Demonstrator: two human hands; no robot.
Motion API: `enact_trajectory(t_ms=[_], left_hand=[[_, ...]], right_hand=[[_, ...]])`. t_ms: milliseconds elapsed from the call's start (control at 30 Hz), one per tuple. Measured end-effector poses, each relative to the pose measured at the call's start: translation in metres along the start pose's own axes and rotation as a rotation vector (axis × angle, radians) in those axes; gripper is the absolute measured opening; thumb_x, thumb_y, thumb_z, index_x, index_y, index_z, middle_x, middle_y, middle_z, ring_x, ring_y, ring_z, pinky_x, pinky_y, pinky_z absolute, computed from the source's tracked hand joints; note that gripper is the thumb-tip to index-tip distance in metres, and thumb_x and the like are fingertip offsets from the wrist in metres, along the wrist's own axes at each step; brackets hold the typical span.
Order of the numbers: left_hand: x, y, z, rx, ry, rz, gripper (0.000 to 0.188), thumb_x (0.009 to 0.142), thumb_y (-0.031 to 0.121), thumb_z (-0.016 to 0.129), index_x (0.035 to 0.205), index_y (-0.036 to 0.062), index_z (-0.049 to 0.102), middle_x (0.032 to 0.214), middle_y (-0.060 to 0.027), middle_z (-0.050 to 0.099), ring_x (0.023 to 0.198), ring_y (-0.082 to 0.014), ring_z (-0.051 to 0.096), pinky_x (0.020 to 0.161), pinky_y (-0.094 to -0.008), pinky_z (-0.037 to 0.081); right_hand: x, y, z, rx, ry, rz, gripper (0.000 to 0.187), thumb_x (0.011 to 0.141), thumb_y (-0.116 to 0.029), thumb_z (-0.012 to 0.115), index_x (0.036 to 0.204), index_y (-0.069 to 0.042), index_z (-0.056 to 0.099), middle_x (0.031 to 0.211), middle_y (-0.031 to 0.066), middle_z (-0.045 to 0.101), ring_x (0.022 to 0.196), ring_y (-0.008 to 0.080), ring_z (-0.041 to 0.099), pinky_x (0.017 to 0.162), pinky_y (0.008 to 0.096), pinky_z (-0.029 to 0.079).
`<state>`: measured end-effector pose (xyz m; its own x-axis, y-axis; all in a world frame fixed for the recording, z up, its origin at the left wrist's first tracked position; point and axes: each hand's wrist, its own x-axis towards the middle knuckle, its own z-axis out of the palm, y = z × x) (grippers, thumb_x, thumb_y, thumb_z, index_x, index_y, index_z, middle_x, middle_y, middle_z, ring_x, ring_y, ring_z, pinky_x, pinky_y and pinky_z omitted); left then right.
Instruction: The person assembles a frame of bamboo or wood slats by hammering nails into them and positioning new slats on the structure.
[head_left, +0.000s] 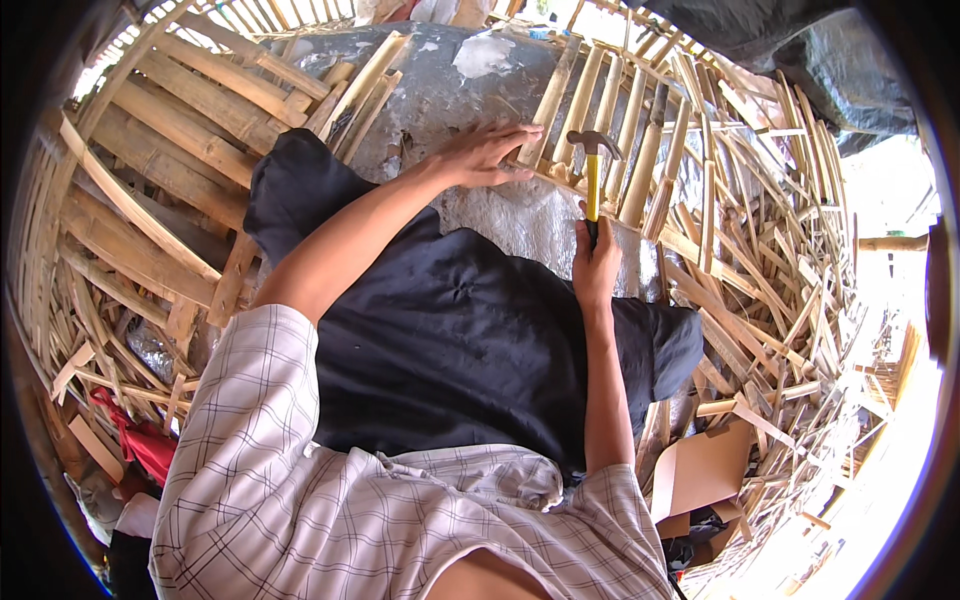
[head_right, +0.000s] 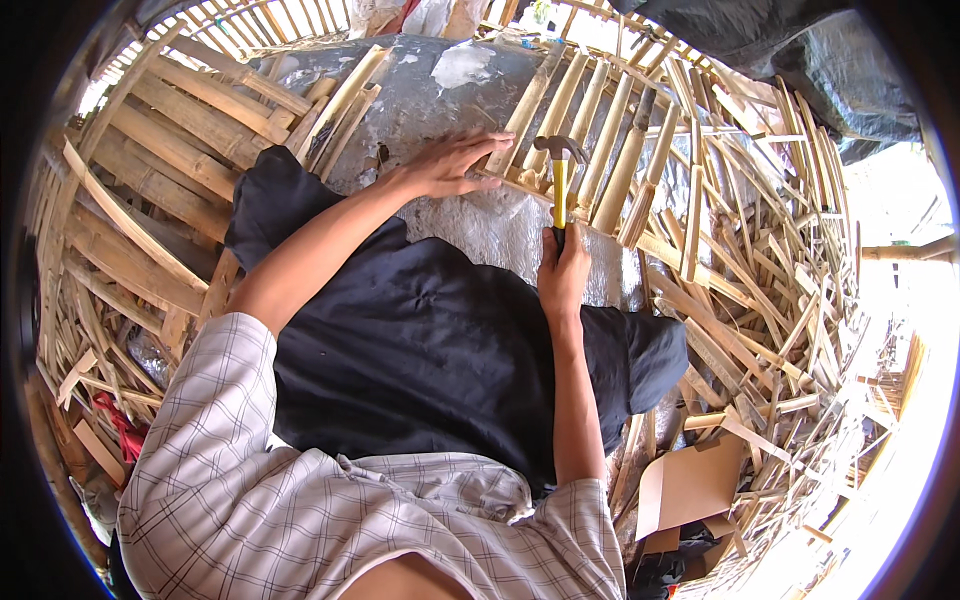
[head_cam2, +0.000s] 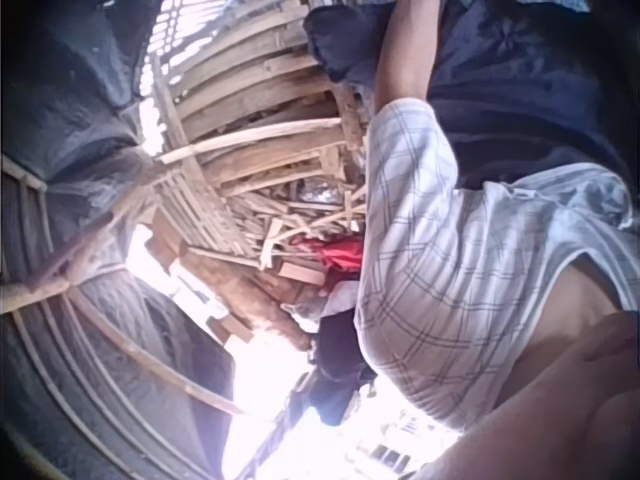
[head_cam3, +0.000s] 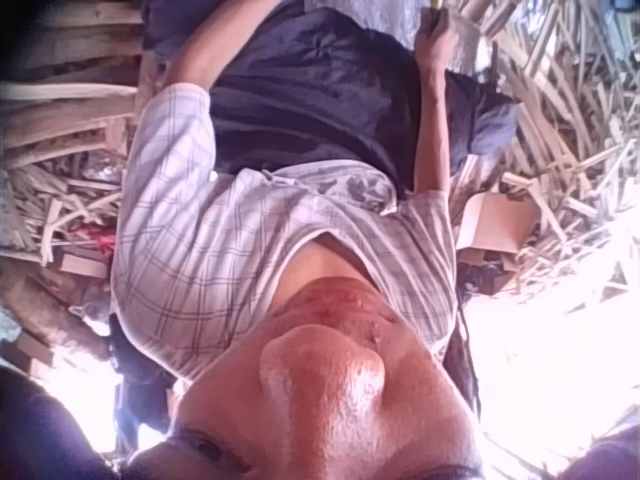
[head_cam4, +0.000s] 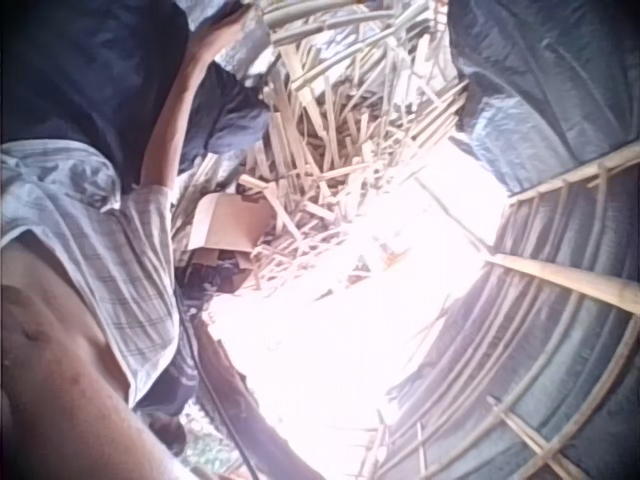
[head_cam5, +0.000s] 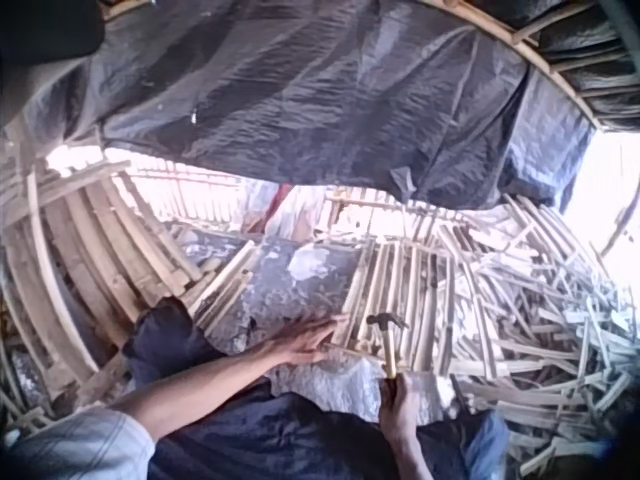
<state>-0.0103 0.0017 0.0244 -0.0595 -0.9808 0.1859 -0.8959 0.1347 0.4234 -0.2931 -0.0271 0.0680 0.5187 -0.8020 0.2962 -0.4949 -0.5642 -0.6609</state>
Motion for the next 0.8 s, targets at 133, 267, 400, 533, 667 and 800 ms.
enact_trajectory(t_ms=[133, 267, 400, 533, 667, 800], left_hand=[[0.001, -0.018, 0.009, -0.460, -0.026, 0.000, 0.058, 0.105, 0.045, 0.044, 0.155, 0.0152, 0.037, 0.165, -0.0043, 0.031, 0.148, -0.0296, 0.037, 0.120, -0.0442, 0.035], [0.007, -0.025, 0.017, -0.562, -0.029, 0.064, 0.052, 0.109, 0.038, 0.037, 0.153, 0.0117, 0.038, 0.165, -0.0086, 0.030, 0.150, -0.0298, 0.034, 0.121, -0.0427, 0.032], [0.008, -0.032, 0.028, -0.621, 0.032, 0.137, 0.053, 0.109, 0.042, 0.037, 0.151, 0.0083, 0.041, 0.163, -0.0132, 0.032, 0.151, -0.0314, 0.032, 0.122, -0.0424, 0.027], [0.010, -0.033, 0.033, -0.655, 0.075, 0.179, 0.052, 0.109, 0.041, 0.036, 0.148, 0.0062, 0.045, 0.160, -0.0161, 0.038, 0.150, -0.0331, 0.033, 0.122, -0.0429, 0.027], [0.006, -0.036, 0.035, -0.632, 0.096, 0.135, 0.051, 0.108, 0.037, 0.037, 0.146, 0.0040, 0.047, 0.158, -0.0184, 0.040, 0.150, -0.0341, 0.034, 0.121, -0.0442, 0.027], [0.008, -0.029, 0.030, -0.645, 0.036, 0.044, 0.048, 0.106, 0.030, 0.039, 0.145, 0.0041, 0.048, 0.159, -0.0192, 0.038, 0.151, -0.0348, 0.031, 0.122, -0.0437, 0.026]], right_hand=[[0.001, -0.012, 0.000, 0.062, -0.014, 0.014, 0.023, 0.101, -0.009, 0.060, 0.121, 0.000, 0.064, 0.085, 0.0240, 0.066, 0.071, 0.0377, 0.066, 0.065, 0.0423, 0.049], [0.000, -0.012, -0.003, 0.067, 0.003, 0.015, 0.019, 0.101, -0.010, 0.060, 0.117, 0.000, 0.065, 0.080, 0.0211, 0.067, 0.068, 0.0326, 0.067, 0.062, 0.0402, 0.048], [0.002, -0.012, -0.008, 0.054, -0.133, 0.102, 0.013, 0.101, -0.011, 0.059, 0.106, -0.002, 0.067, 0.070, 0.0119, 0.063, 0.056, 0.0216, 0.051, 0.057, 0.0381, 0.041], [0.006, -0.019, -0.014, 0.085, -0.240, 0.106, 0.015, 0.102, -0.014, 0.059, 0.102, 0.001, 0.063, 0.068, 0.0144, 0.063, 0.055, 0.0284, 0.054, 0.057, 0.0427, 0.041], [0.021, -0.041, -0.028, -0.136, -0.265, -0.058, 0.022, 0.102, -0.018, 0.060, 0.094, 0.002, 0.055, 0.072, 0.0270, 0.061, 0.069, 0.0490, 0.060, 0.059, 0.0537, 0.041], [0.026, -0.057, -0.032, -0.044, -0.236, -0.011, 0.019, 0.103, -0.017, 0.057, 0.102, 0.002, 0.053, 0.076, 0.0310, 0.061, 0.073, 0.0525, 0.059, 0.060, 0.0568, 0.041]])
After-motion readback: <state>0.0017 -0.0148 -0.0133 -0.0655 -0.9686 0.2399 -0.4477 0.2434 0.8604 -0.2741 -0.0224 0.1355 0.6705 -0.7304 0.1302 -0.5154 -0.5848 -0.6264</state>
